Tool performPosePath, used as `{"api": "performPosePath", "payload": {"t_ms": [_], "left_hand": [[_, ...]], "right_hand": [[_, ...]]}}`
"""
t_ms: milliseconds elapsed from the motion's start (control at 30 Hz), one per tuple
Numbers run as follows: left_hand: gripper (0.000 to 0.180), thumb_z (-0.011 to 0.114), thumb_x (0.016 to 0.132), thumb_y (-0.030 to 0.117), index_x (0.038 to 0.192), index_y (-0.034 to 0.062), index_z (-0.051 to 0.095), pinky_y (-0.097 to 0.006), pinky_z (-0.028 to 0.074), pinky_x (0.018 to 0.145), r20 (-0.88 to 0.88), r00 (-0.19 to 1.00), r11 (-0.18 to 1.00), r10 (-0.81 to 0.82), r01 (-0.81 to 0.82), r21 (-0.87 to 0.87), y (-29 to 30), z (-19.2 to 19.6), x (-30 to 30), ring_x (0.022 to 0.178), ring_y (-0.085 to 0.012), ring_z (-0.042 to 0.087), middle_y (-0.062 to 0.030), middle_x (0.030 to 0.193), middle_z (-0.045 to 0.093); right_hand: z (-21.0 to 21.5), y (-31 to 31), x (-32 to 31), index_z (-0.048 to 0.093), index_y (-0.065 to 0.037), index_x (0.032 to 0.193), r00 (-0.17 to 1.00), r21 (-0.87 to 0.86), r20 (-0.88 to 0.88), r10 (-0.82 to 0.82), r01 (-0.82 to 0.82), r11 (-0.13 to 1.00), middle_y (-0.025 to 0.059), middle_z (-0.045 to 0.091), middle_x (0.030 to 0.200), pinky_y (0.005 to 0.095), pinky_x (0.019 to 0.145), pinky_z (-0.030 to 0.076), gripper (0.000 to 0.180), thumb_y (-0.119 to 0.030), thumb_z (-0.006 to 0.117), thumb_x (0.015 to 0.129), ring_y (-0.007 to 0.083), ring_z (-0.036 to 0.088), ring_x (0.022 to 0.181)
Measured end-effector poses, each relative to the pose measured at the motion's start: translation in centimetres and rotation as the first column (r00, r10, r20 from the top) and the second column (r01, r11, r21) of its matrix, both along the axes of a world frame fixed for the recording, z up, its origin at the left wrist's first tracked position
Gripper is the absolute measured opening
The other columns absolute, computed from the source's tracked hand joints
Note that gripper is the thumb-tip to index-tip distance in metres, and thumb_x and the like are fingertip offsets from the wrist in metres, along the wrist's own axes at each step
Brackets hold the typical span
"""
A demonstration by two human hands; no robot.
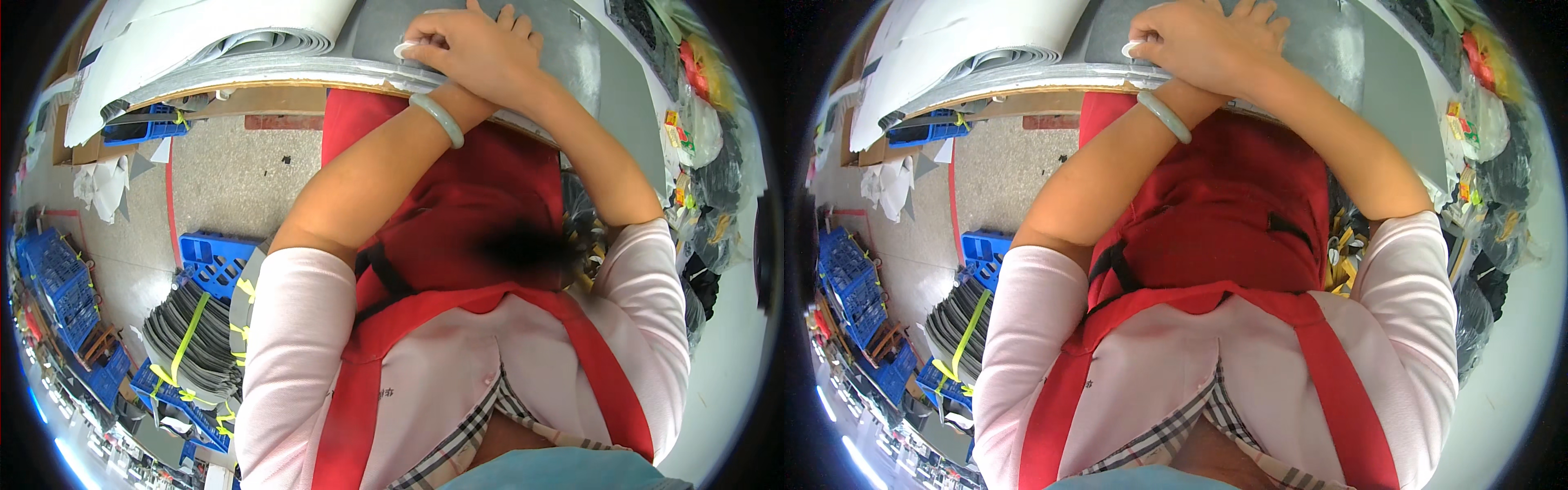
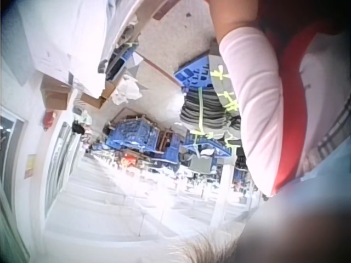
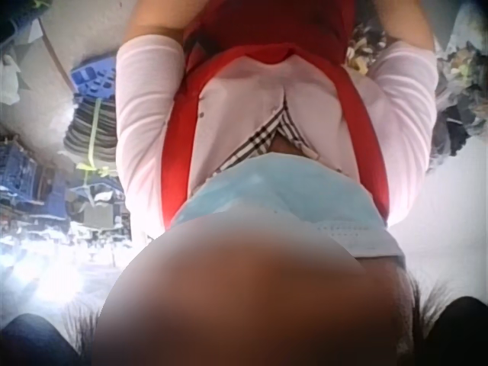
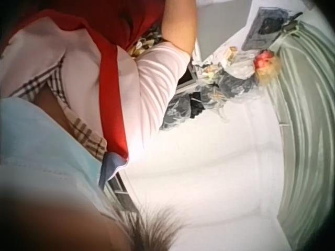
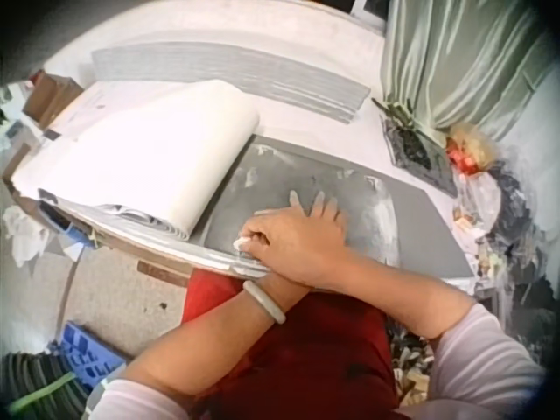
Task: Cleaning metal components with a cloth and organizing material sheets on a production line workbench.
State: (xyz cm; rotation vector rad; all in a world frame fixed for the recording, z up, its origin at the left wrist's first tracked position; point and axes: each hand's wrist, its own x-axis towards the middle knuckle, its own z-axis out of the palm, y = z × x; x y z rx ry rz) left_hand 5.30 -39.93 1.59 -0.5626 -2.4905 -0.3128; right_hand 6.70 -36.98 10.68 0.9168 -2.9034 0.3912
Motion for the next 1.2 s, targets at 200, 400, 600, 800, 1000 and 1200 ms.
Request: {"api": "performPosePath", "payload": {"t_ms": [200,400,600,800,1000,1200], "left_hand": [[0.045,0.049,0.097,0.033,0.134,0.0083,0.059,-0.077,0.023,0.113,0.012,1.000,1.000,-0.013,0.013,-0.015,0.3,0.4,-0.4,0.143,-0.0367,0.045,-0.0167,0.146,0.054],[0.042,0.053,0.096,0.027,0.133,0.0073,0.061,-0.076,0.023,0.114,0.262,0.952,0.935,-0.159,0.060,0.350,1.2,0.0,-2.0,0.139,-0.0356,0.048,-0.0172,0.144,0.055],[0.038,0.057,0.095,0.021,0.129,0.0058,0.065,-0.076,0.021,0.114,0.261,0.965,0.999,-0.035,0.028,0.030,-0.5,2.0,0.3,0.138,-0.0310,0.048,-0.0126,0.138,0.060],[0.036,0.057,0.101,0.031,0.130,0.0127,0.066,-0.071,0.025,0.115,0.154,0.988,0.992,-0.011,-0.008,0.122,-1.1,0.2,-1.2,0.141,-0.0316,0.047,-0.0089,0.144,0.058],[0.036,0.057,0.102,0.029,0.134,0.0147,0.065,-0.072,0.024,0.116,0.210,0.978,0.994,0.003,-0.025,0.103,-0.2,0.6,-1.2,0.141,-0.0292,0.047,-0.0061,0.144,0.059],[0.034,0.060,0.101,0.023,0.132,0.0134,0.066,-0.063,0.030,0.117,0.159,0.987,0.991,-0.012,-0.010,0.135,-0.9,0.8,-0.9,0.138,-0.0295,0.050,-0.0072,0.141,0.060]], "right_hand": [[-0.6,0.7,-1.2,0.076,-0.017,0.100,0.995,-0.047,-0.007,0.099,-0.100,0.994,0.0137,0.074,0.106,0.0560,0.096,0.045,0.027,-0.040,0.068,0.090,0.0423,0.064,0.110],[0.7,7.5,-5.5,0.072,-0.007,0.095,0.897,-0.477,0.433,0.088,0.146,0.867,0.0080,0.070,0.086,0.0339,0.082,0.055,0.013,-0.020,0.072,0.093,0.0174,0.069,0.094],[-3.9,24.8,-5.8,0.076,-0.003,0.102,0.798,-0.535,0.370,-0.476,0.602,0.593,-0.0005,0.070,0.090,0.0254,0.078,0.046,0.027,-0.028,0.078,0.092,0.0092,0.058,0.083],[-3.8,25.2,-2.8,0.076,-0.001,0.104,0.768,-0.527,0.408,-0.494,0.640,0.559,-0.0009,0.069,0.092,0.0257,0.080,0.049,0.027,-0.026,0.078,0.093,0.0086,0.061,0.084],[-3.7,26.0,-4.2,0.069,-0.008,0.102,0.681,-0.677,0.722,-0.121,0.732,0.079,0.0000,0.069,0.087,0.0267,0.077,0.054,0.008,-0.016,0.069,0.099,0.0109,0.067,0.090],[-3.2,22.9,-7.8,0.068,-0.013,0.102,0.667,-0.595,0.741,-0.080,0.707,0.381,-0.0026,0.067,0.093,0.0246,0.078,0.051,0.015,-0.026,0.073,0.097,0.0087,0.063,0.085]]}}
